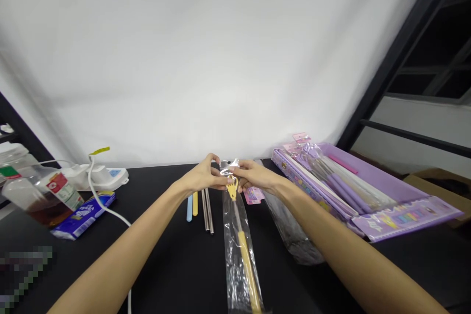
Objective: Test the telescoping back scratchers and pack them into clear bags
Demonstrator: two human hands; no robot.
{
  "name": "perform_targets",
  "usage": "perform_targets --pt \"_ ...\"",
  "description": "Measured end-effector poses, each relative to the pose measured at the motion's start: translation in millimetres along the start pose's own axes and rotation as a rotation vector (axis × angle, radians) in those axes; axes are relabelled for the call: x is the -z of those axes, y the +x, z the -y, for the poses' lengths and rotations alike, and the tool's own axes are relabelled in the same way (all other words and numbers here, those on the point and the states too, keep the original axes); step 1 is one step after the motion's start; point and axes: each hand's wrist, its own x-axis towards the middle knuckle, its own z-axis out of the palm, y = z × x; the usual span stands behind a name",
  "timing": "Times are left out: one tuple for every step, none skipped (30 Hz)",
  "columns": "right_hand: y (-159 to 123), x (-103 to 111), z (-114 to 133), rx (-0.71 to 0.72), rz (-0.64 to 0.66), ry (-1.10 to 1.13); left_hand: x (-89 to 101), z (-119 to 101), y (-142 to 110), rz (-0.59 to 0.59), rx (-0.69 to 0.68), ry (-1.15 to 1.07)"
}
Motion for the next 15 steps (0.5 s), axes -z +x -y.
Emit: perform_targets --pt "-2 1 1 -0.004 -0.006 0.010 -0.5 1 1 -0.004 -0.009 -0.015" --pt "-5 2 2 -0.007 -0.008 0.018 -0.9 1 1 -0.011 -0.022 -0.017" --pt "-8 4 3 -0.008 -0.014 0.023 -1.2 0 0 -0.020 -0.039 -0.005" --pt "-11 6 3 -0.005 -0.035 0.009 -1.5 -1 -1 -0.035 -0.060 0.018" --pt "-15 10 3 0.016 -0.076 -0.041 -1.7 -1 -2 -0.053 -0.086 0.050" --pt "-19 15 2 0.057 -0.128 -0.135 -2.0 -2 -3 -0.073 -0.122 0.085" --pt "-23 20 1 0.116 -0.181 -0.268 -2.4 -2 -5 -0.094 -0.164 0.122" --pt "-27 25 0 0.186 -0.214 -0.426 -2.9 -1 -6 -0.110 -0.205 0.161" --pt "-32 31 -2 0.253 -0.217 -0.587 -3.5 -1 -8 -0.118 -0.243 0.199" --pt "-35 35 -3 0.306 -0.194 -0.728 -4.2 1 -9 -0.118 -0.271 0.234" --pt "-38 39 -5 0.332 -0.159 -0.840 -4.9 2 -10 -0.117 -0.290 0.265" --pt "-41 42 -6 0.331 -0.123 -0.927 -5.6 4 -10 -0.116 -0.297 0.290" --pt "-42 44 -8 0.311 -0.095 -0.996 -6.3 6 -11 -0.117 -0.290 0.304" --pt "-42 45 -10 0.282 -0.080 -1.052 -6.8 7 -11 -0.124 -0.278 0.306" --pt "-42 46 -12 0.251 -0.074 -1.094 -7.3 9 -12 -0.137 -0.263 0.297"
